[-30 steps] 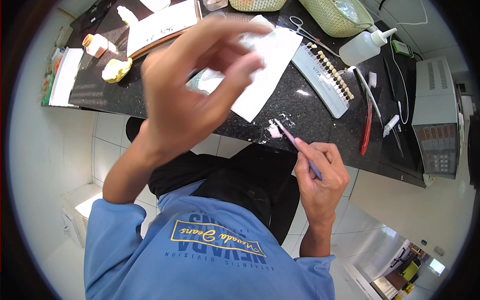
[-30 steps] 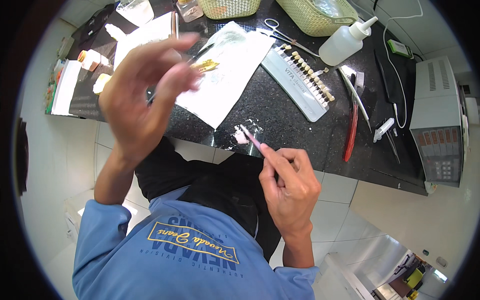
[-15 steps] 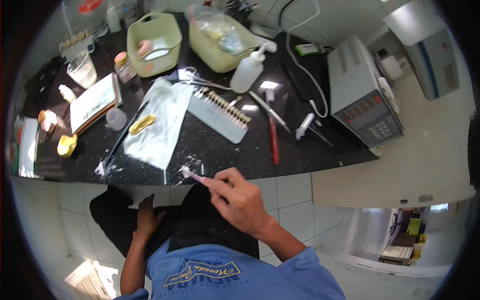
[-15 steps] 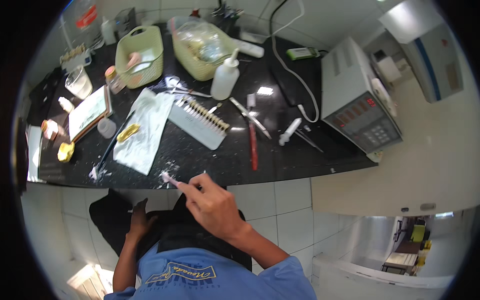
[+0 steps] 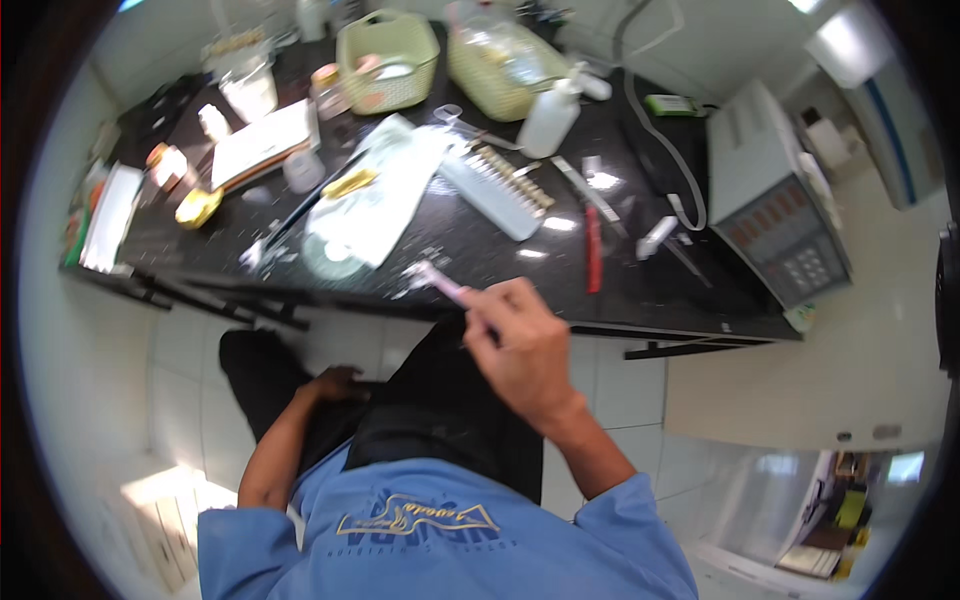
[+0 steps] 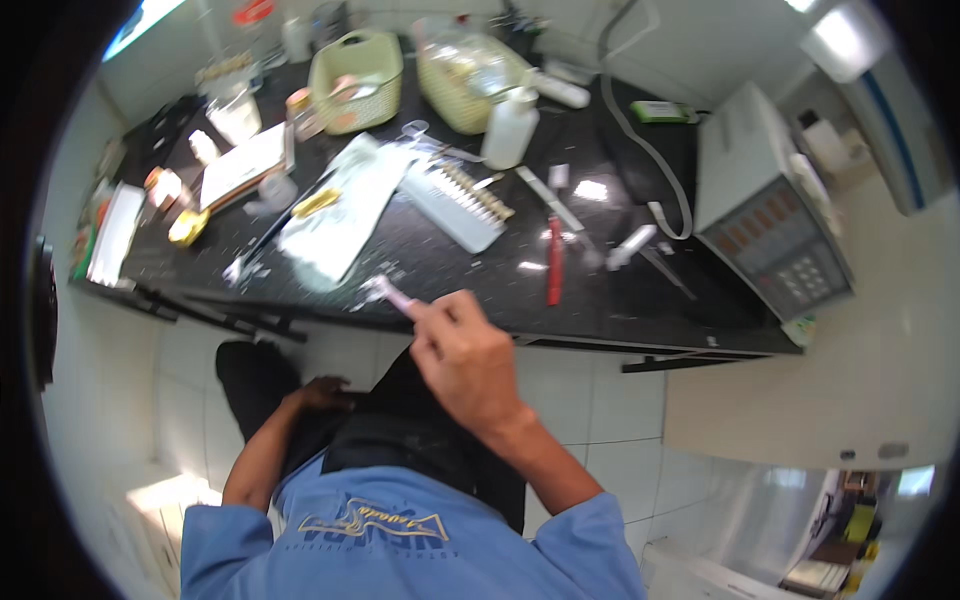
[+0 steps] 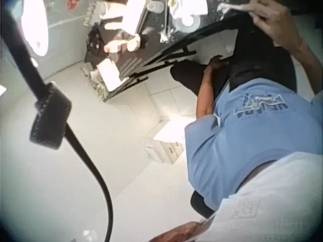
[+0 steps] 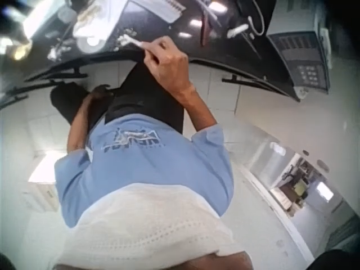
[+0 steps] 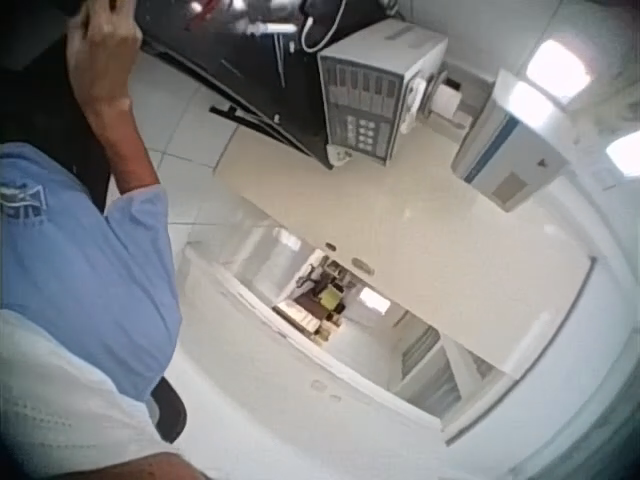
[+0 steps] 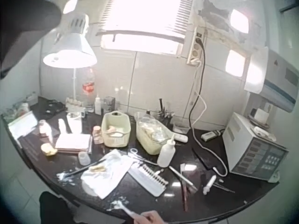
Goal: Applying material to a dental model and cleaning a prosthetic component at a lab bench.
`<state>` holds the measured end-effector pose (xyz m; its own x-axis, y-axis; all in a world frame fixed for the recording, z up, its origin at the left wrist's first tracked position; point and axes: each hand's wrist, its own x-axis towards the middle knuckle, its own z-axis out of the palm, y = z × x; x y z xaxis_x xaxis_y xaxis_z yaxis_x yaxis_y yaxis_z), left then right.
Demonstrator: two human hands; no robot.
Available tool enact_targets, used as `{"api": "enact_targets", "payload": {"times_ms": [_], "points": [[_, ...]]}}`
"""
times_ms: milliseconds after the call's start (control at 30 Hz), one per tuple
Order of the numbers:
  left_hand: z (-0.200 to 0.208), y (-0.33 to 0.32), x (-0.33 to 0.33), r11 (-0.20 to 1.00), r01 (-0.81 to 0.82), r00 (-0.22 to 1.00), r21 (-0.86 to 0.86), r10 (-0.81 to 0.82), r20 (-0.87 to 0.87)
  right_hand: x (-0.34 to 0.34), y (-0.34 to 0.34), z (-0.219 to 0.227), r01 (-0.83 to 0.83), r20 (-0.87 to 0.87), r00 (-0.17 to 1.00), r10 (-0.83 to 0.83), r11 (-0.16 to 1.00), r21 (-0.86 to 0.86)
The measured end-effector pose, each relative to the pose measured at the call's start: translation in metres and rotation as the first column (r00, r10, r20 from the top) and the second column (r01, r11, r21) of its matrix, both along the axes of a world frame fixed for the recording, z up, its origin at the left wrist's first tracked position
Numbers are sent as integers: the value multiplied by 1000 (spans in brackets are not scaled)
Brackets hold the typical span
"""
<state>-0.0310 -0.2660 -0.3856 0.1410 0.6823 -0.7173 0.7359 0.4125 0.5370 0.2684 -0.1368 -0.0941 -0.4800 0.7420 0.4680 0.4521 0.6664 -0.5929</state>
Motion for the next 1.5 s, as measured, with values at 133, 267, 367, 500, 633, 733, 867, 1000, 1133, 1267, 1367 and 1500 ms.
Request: {"api": "enact_targets", "payload": {"times_ms": [133,267,367,500,633,733,867,1000,1133,1267,1367,1500], "points": [[29,-15,-16,925,-152,930,349,254,-267,3,3,-18,-24,-3,1000,24,997,75],[101,-60,-42,719,-68,764,691,483,-428,2,-1,-21,-1,-40,999,5,993,119],[153,-82,-79,454,87,582,887,700,-415,-2,-3,-21,-8,-46,999,13,994,111],[201,-91,-125,143,-131,506,981,861,-58,-3,1,-22,-61,-17,998,64,990,130],[230,-108,-195,83,-955,264,285,679,685,-9,5,-15,-35,-60,997,42,992,118],[244,-108,-167,94,-989,145,111,639,755,-9,8,-12,-77,-25,996,81,989,123],[200,-96,-129,571,-717,-133,-401,452,882,-9,10,-9,-90,-11,996,92,991,101],[213,-101,-64,595,-775,374,-212,702,606,-12,3,-4,-141,126,984,123,979,145],[197,-83,-61,966,-241,717,-89,239,655,-14,-9,-2,-83,114,992,63,979,184],[179,-66,-44,859,-345,490,-379,509,708,-20,-18,-17,-107,110,990,89,980,166],[185,-50,-46,859,-240,512,-452,508,693,-18,-9,-20,11,68,997,-25,981,195],[172,-45,-53,867,-161,552,-471,475,685,-23,-14,-20,-18,116,993,-5,980,199]]}}
